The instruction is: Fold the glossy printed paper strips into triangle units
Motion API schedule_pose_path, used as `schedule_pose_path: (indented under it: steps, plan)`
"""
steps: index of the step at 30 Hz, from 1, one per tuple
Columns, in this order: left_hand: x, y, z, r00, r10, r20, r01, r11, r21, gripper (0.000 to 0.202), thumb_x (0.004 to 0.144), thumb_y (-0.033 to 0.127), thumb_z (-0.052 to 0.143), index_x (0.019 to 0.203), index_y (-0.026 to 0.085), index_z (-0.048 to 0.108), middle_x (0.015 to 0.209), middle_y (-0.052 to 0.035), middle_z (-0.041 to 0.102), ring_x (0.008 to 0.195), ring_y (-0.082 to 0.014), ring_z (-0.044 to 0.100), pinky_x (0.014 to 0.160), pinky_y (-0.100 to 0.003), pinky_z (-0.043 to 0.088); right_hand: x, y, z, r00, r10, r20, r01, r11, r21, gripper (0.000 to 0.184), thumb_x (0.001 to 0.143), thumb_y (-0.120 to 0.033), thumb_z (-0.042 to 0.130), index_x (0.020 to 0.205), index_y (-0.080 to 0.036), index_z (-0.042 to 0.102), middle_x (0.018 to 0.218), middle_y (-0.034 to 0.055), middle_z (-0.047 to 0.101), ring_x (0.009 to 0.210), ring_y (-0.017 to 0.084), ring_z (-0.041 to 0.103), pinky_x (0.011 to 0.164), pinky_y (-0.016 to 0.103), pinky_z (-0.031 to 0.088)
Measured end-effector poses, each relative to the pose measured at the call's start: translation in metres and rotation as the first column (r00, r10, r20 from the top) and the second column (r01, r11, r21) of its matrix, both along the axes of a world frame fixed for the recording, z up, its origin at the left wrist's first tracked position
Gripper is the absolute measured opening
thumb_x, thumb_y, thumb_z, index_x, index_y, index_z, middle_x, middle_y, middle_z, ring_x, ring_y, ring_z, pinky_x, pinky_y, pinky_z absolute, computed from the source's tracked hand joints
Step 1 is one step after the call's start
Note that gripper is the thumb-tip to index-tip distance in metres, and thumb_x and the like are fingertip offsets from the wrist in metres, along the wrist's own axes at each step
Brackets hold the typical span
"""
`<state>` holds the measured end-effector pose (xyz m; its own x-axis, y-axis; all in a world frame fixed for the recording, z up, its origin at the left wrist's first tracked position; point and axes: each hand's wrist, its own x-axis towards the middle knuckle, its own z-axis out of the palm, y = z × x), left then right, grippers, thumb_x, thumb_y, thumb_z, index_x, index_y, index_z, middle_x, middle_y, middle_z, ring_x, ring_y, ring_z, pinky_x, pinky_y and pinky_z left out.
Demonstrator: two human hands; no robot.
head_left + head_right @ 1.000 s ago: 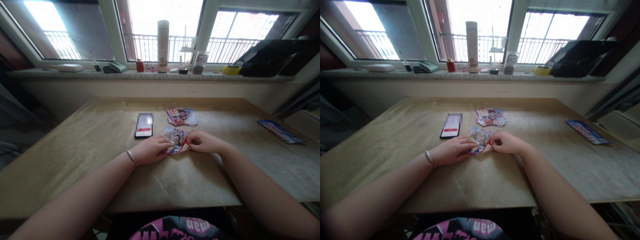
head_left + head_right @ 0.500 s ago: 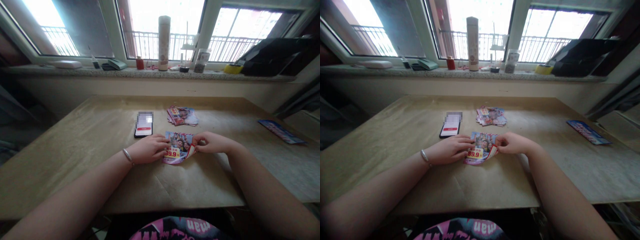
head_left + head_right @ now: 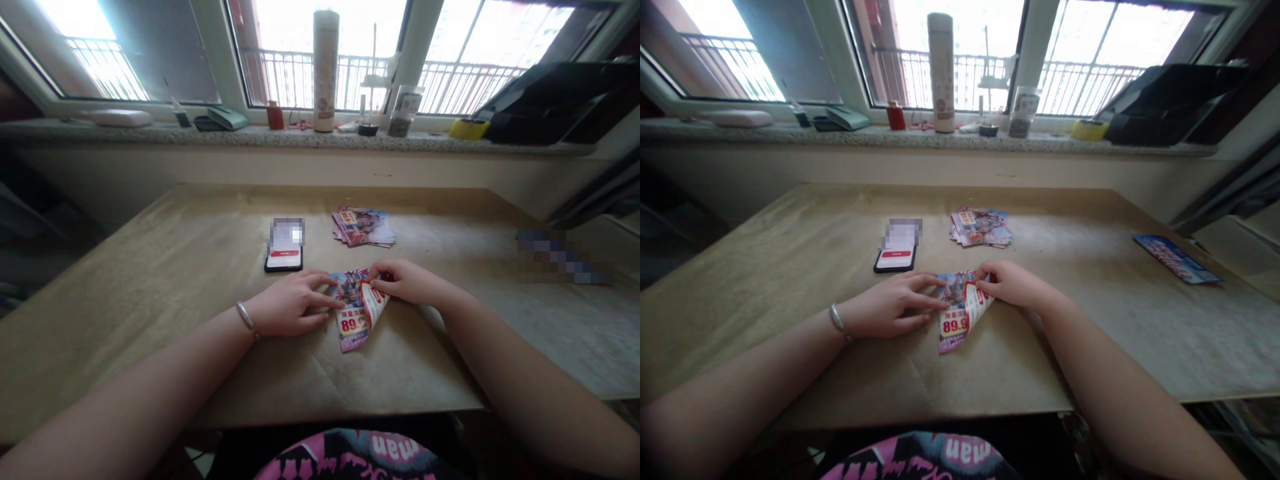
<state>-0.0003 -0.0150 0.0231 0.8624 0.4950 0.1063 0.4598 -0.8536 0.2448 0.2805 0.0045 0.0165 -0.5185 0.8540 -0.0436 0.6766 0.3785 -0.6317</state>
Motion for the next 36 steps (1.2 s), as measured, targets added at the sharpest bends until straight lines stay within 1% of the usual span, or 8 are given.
schedule_pose_path:
  steps: [2, 7, 10, 15, 22, 26, 29, 36]
  plan:
    - [0.001, 0.000, 0.002, 1.000, -0.004, -0.001, 0.004, 1.000, -0.016, 0.037, 0.087, 0.028, 0.058, 0.123, 0.034, 0.064, 0.137, -0.0059, 0.054, 0.124, -0.0266, 0.051, 0.106, -0.046, 0.043, -0.004, 0.000, -0.001, 1.000, -0.013, 0.016, 0.012, 0.997, 0.071, 0.012, 0.083, -0.026, 0.056, 0.082, -0.019, 0.066, 0.084, 0.0043, 0.068, 0.076, 0.017, 0.059, 0.069, 0.029, 0.045]
    - [0.002, 0.002, 0.005, 0.997, -0.071, 0.031, 0.073, 0.995, -0.073, 0.051, 0.081, 0.018, 0.059, 0.132, 0.026, 0.057, 0.136, -0.0029, 0.058, 0.129, -0.0236, 0.048, 0.110, -0.041, 0.040, -0.013, -0.001, -0.004, 0.999, -0.040, 0.019, 0.035, 0.980, 0.197, 0.009, 0.080, -0.018, 0.057, 0.075, -0.019, 0.065, 0.082, 0.0043, 0.067, 0.075, 0.016, 0.059, 0.069, 0.028, 0.045]
    - [0.003, 0.002, 0.004, 0.996, -0.081, 0.019, 0.082, 0.994, -0.066, 0.050, 0.081, 0.019, 0.060, 0.131, 0.025, 0.058, 0.137, -0.0042, 0.057, 0.129, -0.0247, 0.047, 0.110, -0.042, 0.040, -0.018, -0.001, -0.006, 0.999, -0.027, 0.027, 0.019, 0.969, 0.248, 0.009, 0.079, -0.016, 0.059, 0.074, -0.019, 0.065, 0.080, 0.0042, 0.066, 0.076, 0.016, 0.059, 0.071, 0.028, 0.045]
    - [0.003, 0.001, 0.002, 0.999, -0.032, -0.003, 0.032, 0.999, -0.013, 0.040, 0.087, 0.026, 0.058, 0.127, 0.030, 0.061, 0.131, -0.0095, 0.054, 0.119, -0.0257, 0.053, 0.105, -0.044, 0.043, -0.025, -0.002, -0.008, 0.999, -0.028, 0.040, 0.015, 0.956, 0.293, 0.009, 0.079, -0.015, 0.060, 0.075, -0.019, 0.066, 0.080, 0.0044, 0.065, 0.078, 0.017, 0.058, 0.072, 0.029, 0.043]
    - [0.002, 0.003, 0.003, 0.998, -0.060, 0.006, 0.060, 0.998, -0.010, 0.042, 0.086, 0.026, 0.059, 0.128, 0.030, 0.061, 0.126, -0.0085, 0.057, 0.118, -0.0256, 0.052, 0.105, -0.042, 0.043, -0.033, 0.000, -0.015, 0.998, -0.048, 0.050, 0.026, 0.927, 0.374, 0.008, 0.078, -0.016, 0.062, 0.073, -0.019, 0.067, 0.078, 0.0046, 0.065, 0.079, 0.018, 0.057, 0.075, 0.031, 0.043]
    - [0.002, 0.004, 0.005, 0.998, -0.067, 0.008, 0.067, 0.997, -0.025, 0.046, 0.083, 0.020, 0.058, 0.128, 0.025, 0.059, 0.128, -0.0080, 0.058, 0.119, -0.0244, 0.052, 0.107, -0.040, 0.042, -0.034, 0.001, -0.018, 0.997, -0.061, 0.040, 0.041, 0.922, 0.386, 0.007, 0.078, -0.017, 0.062, 0.074, -0.020, 0.067, 0.078, 0.0050, 0.064, 0.080, 0.019, 0.057, 0.075, 0.032, 0.043]
    - [0.002, 0.004, 0.006, 0.998, -0.065, -0.006, 0.064, 0.997, -0.037, 0.043, 0.085, 0.021, 0.057, 0.128, 0.022, 0.059, 0.129, -0.0079, 0.058, 0.121, -0.0239, 0.052, 0.108, -0.039, 0.042, -0.033, 0.002, -0.019, 0.998, -0.055, 0.032, 0.038, 0.920, 0.389, 0.008, 0.078, -0.016, 0.062, 0.075, -0.019, 0.068, 0.078, 0.0050, 0.065, 0.079, 0.019, 0.057, 0.076, 0.032, 0.043]
    - [0.001, 0.004, 0.006, 0.999, -0.045, -0.023, 0.044, 0.998, -0.038, 0.042, 0.086, 0.023, 0.057, 0.127, 0.026, 0.061, 0.128, -0.0084, 0.056, 0.116, -0.0233, 0.054, 0.105, -0.038, 0.043, -0.036, 0.001, -0.021, 0.997, -0.076, 0.011, 0.065, 0.912, 0.405, 0.010, 0.078, -0.017, 0.061, 0.082, -0.020, 0.069, 0.079, 0.0042, 0.063, 0.078, 0.018, 0.055, 0.072, 0.030, 0.042]
